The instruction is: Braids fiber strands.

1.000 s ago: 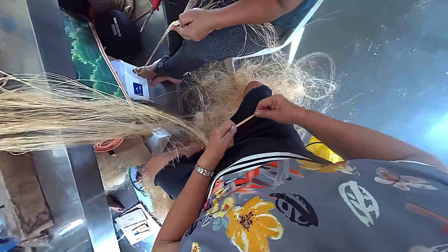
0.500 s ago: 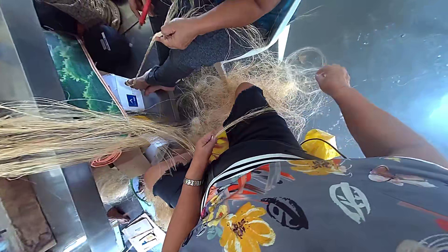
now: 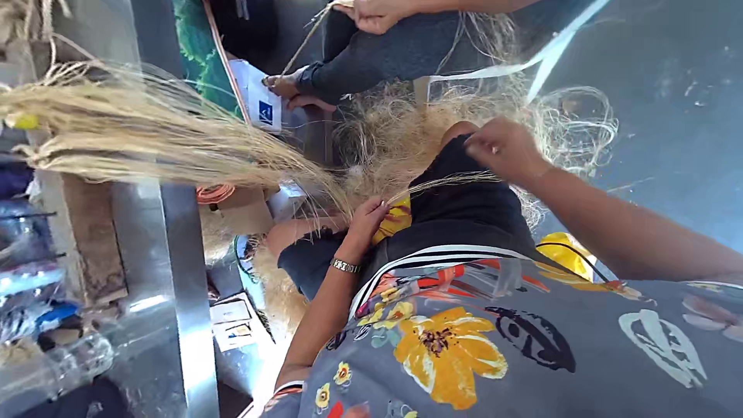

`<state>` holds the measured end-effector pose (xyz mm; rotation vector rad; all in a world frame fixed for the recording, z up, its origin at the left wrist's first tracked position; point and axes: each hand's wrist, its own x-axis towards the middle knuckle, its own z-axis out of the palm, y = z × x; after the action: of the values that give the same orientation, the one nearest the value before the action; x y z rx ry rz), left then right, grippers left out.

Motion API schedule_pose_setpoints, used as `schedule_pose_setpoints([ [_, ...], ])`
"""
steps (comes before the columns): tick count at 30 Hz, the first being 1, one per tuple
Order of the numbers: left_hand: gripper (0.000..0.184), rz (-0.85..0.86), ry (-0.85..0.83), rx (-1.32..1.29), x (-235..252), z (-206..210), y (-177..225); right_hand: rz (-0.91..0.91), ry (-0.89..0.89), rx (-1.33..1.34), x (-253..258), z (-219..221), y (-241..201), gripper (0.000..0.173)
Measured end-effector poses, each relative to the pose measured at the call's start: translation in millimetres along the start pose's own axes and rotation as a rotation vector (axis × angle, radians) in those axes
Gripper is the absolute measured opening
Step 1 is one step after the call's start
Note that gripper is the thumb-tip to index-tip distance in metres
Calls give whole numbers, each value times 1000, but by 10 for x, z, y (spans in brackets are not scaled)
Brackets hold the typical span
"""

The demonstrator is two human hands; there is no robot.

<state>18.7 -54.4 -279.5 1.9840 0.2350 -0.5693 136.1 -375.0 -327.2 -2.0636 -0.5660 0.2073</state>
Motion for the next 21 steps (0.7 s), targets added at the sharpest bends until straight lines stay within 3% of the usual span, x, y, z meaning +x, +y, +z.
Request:
schedule_pose_setpoints([
  [3, 25, -11, -11, -17, 142, 75, 15, -109, -188, -9, 163, 543, -349, 26],
  [6, 29, -3, -57, -4, 185, 113, -16, -74, -431, 55, 308, 910, -624, 29],
  [8, 29, -20, -61, 2, 177, 104, -26, -63, -496, 106, 348, 1045, -723, 22],
  [15, 27, 18, -121, 22, 152, 28, -10, 54, -567, 25, 295, 736, -606, 27],
  [18, 27, 68, -109, -1, 236, -9, -147, 160, -488, -162, 204, 466, -284, 28],
  [21, 25, 67, -83, -35, 274, -35, -202, 382, -388, -299, 66, 252, 127, 31],
])
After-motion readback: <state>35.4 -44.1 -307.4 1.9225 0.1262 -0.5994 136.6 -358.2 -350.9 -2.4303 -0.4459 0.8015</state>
